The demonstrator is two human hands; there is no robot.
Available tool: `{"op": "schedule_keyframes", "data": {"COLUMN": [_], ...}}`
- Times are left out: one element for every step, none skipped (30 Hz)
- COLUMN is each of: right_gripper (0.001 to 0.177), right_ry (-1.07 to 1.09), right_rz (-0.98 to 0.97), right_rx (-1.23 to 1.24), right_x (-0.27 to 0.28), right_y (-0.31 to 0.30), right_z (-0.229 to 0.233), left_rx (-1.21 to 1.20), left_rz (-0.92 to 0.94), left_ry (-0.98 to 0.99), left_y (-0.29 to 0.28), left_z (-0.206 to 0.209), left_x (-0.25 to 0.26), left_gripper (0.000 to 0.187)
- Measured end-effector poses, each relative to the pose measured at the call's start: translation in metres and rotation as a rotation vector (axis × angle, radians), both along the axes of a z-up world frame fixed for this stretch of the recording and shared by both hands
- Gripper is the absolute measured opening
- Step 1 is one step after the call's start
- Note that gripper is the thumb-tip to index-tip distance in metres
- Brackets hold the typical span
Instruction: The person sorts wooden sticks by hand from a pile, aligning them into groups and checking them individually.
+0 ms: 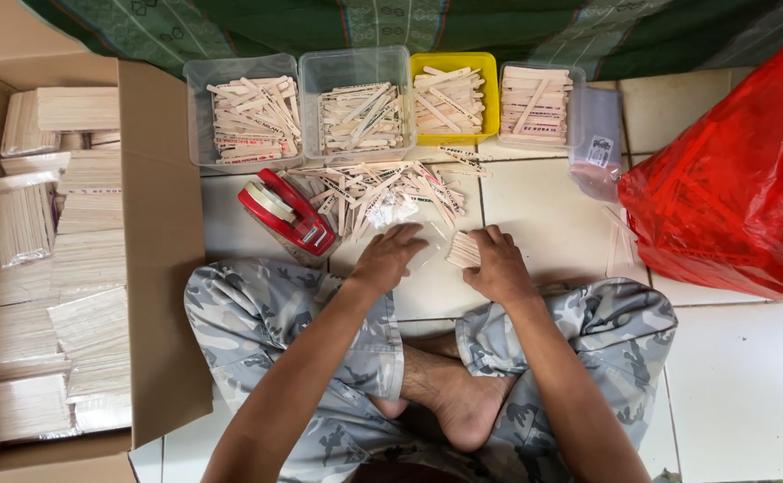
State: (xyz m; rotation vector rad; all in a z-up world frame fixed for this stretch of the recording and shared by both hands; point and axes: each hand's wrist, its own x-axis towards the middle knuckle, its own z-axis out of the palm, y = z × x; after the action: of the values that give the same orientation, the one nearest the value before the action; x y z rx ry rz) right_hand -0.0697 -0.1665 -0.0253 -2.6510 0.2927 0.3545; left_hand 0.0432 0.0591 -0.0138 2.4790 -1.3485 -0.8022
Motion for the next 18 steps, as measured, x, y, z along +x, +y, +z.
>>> {"op": "schedule_keyframes", "data": {"right_gripper": [0.071,0.071,0.071,0.071,0.071,0.070,0.070,0.071,0.072,0.072,0.072,0.072,0.072,0.072,0.072,0.072,0.072,0.072], "right_ry": [-0.001,-0.009,-0.013,-0.009,-0.003,0.002,0.000,0.006,0.017,0.019,0.013,0.006,0.004,-0.002,-0.006,-0.006,-0.002,0.001], "right_rz": [-0.005,-0.008,-0.006,-0.004,-0.008,-0.011,-0.011,-0.017,-0.024,-0.026,-0.022,-0.018,-0.015,-0.015,-0.016,-0.014,-0.009,-0.004], "right_rx": [0.002,0.005,0.006,0.006,0.007,0.009,0.007,0.007,0.011,0.014,0.010,0.006,0.006,0.007,0.007,0.006,-0.009,-0.023], "right_x": [0.001,0.001,0.000,-0.005,-0.003,-0.002,-0.002,-0.002,-0.003,-0.004,-0.003,-0.003,-0.002,-0.002,-0.003,-0.003,-0.003,-0.003], "right_y": [-0.001,-0.001,-0.003,0.000,-0.001,-0.002,-0.003,-0.004,-0.003,-0.004,-0.003,-0.003,-0.003,-0.003,-0.004,-0.003,-0.003,-0.002], "right_z": [-0.001,-0.001,-0.001,-0.002,-0.001,0.000,0.000,0.001,0.000,0.000,0.000,-0.001,-0.001,-0.002,-0.003,-0.003,-0.004,-0.004], "left_rx": [0.002,0.002,0.001,0.001,0.021,0.042,0.040,0.059,0.082,0.084,0.063,0.042,0.043,0.026,0.007,0.007,0.018,0.028], "left_rz": [-0.005,0.001,0.012,0.013,0.025,0.037,0.037,0.026,0.014,0.012,0.034,0.056,0.058,0.075,0.091,0.093,0.112,0.131], "left_ry": [-0.001,-0.085,-0.165,-0.161,-0.232,-0.302,-0.304,-0.294,-0.279,-0.277,-0.311,-0.345,-0.347,-0.360,-0.370,-0.371,-0.396,-0.421], "left_y": [-0.006,-0.011,-0.016,-0.016,-0.020,-0.024,-0.025,-0.026,-0.025,-0.026,-0.026,-0.025,-0.025,-0.024,-0.024,-0.023,-0.023,-0.023], "left_z": [-0.008,-0.016,-0.024,-0.024,-0.023,-0.021,-0.013,-0.006,0.002,-0.007,-0.016,-0.024,-0.028,-0.031,-0.035,-0.030,-0.024,-0.019], "left_x": [0.005,0.010,0.013,0.007,0.006,0.006,0.007,0.007,0.006,0.006,0.007,0.008,0.009,0.009,0.009,0.007,0.007,0.007], "left_gripper": [0.057,0.053,0.049,0.049,0.050,0.051,0.051,0.052,0.054,0.054,0.050,0.047,0.047,0.045,0.042,0.042,0.045,0.048]}}
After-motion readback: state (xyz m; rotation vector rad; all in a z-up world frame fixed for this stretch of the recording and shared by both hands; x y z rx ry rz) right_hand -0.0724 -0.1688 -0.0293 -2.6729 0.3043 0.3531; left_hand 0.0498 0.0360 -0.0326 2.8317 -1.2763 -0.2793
